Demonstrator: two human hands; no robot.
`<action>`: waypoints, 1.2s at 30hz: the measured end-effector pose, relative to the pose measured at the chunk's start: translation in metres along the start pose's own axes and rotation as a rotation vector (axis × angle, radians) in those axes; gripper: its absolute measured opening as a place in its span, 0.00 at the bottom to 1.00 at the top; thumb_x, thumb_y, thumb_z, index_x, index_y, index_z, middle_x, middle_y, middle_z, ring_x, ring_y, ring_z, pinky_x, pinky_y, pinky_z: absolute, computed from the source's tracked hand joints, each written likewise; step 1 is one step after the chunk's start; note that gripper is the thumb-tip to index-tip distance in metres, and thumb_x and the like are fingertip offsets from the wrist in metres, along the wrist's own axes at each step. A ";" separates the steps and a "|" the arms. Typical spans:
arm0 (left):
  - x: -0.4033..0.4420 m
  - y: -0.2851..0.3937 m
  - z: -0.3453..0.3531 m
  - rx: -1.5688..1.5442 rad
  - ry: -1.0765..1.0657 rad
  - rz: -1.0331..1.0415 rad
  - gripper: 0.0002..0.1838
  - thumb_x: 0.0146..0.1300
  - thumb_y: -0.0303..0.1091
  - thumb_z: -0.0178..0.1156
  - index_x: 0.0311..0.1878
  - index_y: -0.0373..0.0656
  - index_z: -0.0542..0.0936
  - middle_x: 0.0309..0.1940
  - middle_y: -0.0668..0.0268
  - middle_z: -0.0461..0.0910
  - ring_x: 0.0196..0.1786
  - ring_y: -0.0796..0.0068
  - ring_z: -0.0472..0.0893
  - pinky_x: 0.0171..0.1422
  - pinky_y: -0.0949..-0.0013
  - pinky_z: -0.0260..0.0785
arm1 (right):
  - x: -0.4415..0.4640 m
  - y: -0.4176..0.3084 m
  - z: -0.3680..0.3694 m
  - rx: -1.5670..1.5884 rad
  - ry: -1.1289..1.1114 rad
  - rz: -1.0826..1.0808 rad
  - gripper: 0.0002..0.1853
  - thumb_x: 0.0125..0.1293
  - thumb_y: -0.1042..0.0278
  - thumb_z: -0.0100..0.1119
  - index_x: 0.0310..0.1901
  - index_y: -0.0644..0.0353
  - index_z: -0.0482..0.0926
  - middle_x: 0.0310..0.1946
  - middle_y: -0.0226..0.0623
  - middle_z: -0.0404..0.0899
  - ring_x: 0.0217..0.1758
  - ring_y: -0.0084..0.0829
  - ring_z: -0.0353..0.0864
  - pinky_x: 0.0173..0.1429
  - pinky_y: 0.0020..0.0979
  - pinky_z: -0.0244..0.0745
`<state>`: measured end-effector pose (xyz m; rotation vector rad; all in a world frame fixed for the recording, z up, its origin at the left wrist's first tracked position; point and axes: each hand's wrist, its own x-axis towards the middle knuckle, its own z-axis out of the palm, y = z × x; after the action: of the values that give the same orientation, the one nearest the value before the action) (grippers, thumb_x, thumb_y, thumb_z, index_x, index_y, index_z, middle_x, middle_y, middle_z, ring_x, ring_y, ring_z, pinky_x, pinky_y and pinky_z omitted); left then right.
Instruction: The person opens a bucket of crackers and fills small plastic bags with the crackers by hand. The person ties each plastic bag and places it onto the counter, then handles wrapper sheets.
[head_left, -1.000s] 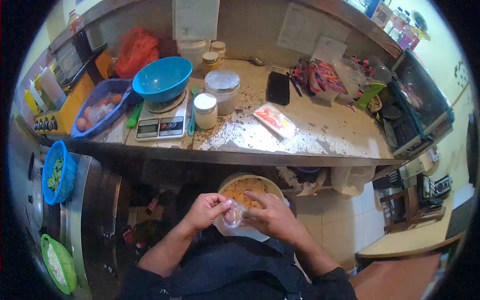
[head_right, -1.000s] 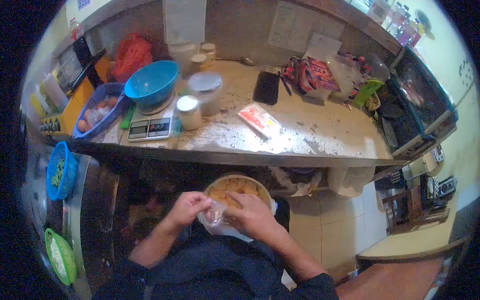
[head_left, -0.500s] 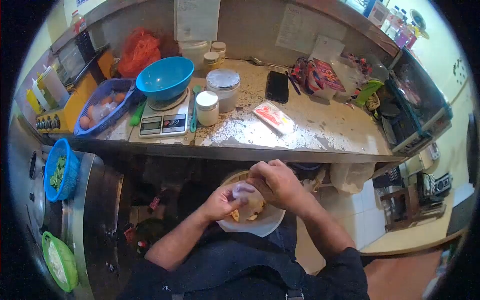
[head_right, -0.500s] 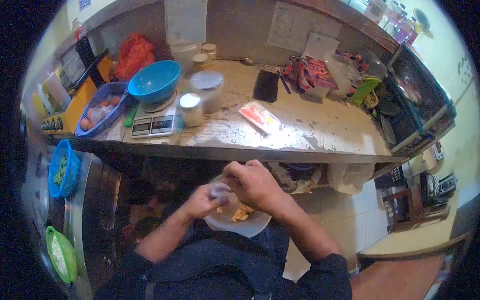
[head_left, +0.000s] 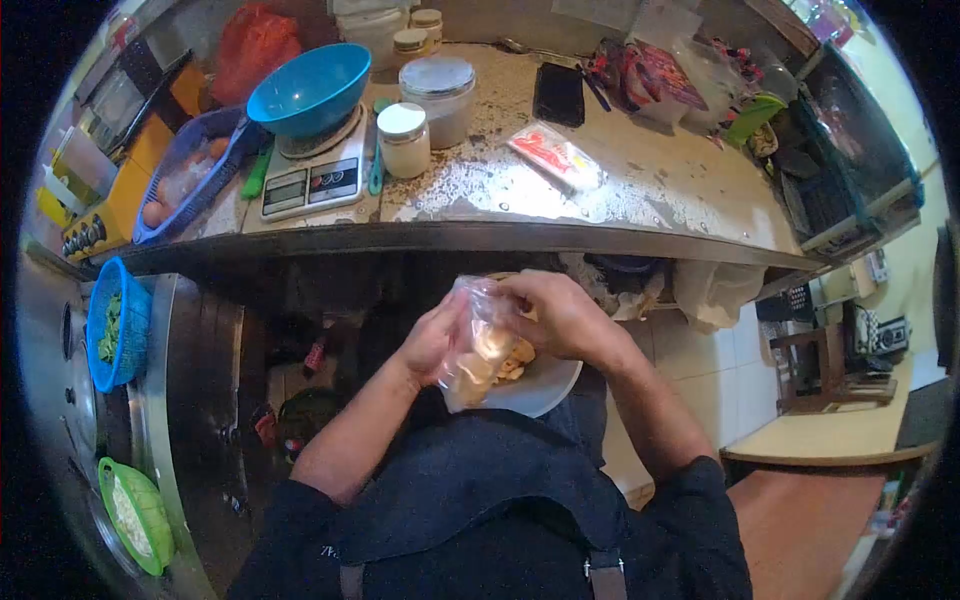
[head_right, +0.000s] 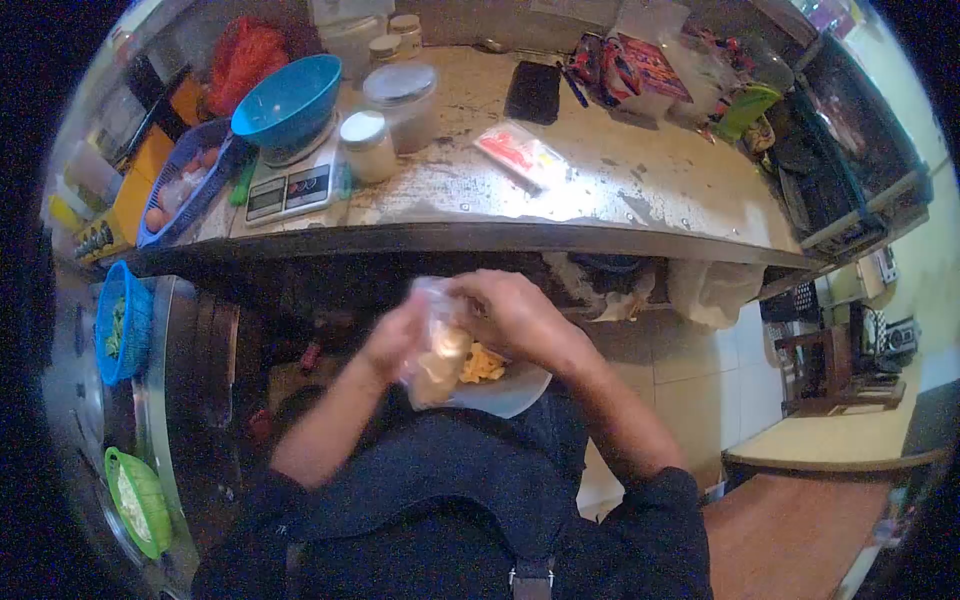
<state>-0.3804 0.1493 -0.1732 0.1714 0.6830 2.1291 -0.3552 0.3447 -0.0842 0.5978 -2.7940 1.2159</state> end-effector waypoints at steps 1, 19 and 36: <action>-0.001 0.001 0.001 -0.095 -0.078 -0.023 0.25 0.73 0.48 0.47 0.65 0.43 0.65 0.56 0.59 0.75 0.54 0.69 0.79 0.61 0.62 0.72 | 0.003 -0.001 -0.002 0.007 0.028 -0.017 0.13 0.56 0.67 0.67 0.41 0.61 0.81 0.35 0.42 0.81 0.38 0.40 0.81 0.46 0.37 0.75; 0.003 0.052 0.030 0.705 -0.303 0.259 0.40 0.57 0.35 0.69 0.69 0.39 0.60 0.62 0.60 0.70 0.63 0.65 0.72 0.65 0.62 0.68 | 0.041 -0.067 -0.088 -0.264 0.154 -0.411 0.08 0.51 0.70 0.70 0.31 0.54 0.78 0.26 0.33 0.79 0.32 0.36 0.78 0.41 0.34 0.71; 0.027 0.086 0.077 0.659 -0.063 0.217 0.10 0.67 0.34 0.60 0.47 0.40 0.77 0.42 0.71 0.79 0.45 0.83 0.76 0.51 0.73 0.70 | 0.055 -0.067 -0.092 0.048 -0.041 -0.129 0.14 0.62 0.78 0.60 0.50 0.62 0.74 0.47 0.38 0.80 0.53 0.32 0.81 0.54 0.34 0.77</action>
<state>-0.4307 0.1613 -0.0663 0.6906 1.3592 2.0120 -0.3931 0.3504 0.0366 0.8015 -2.7168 1.2627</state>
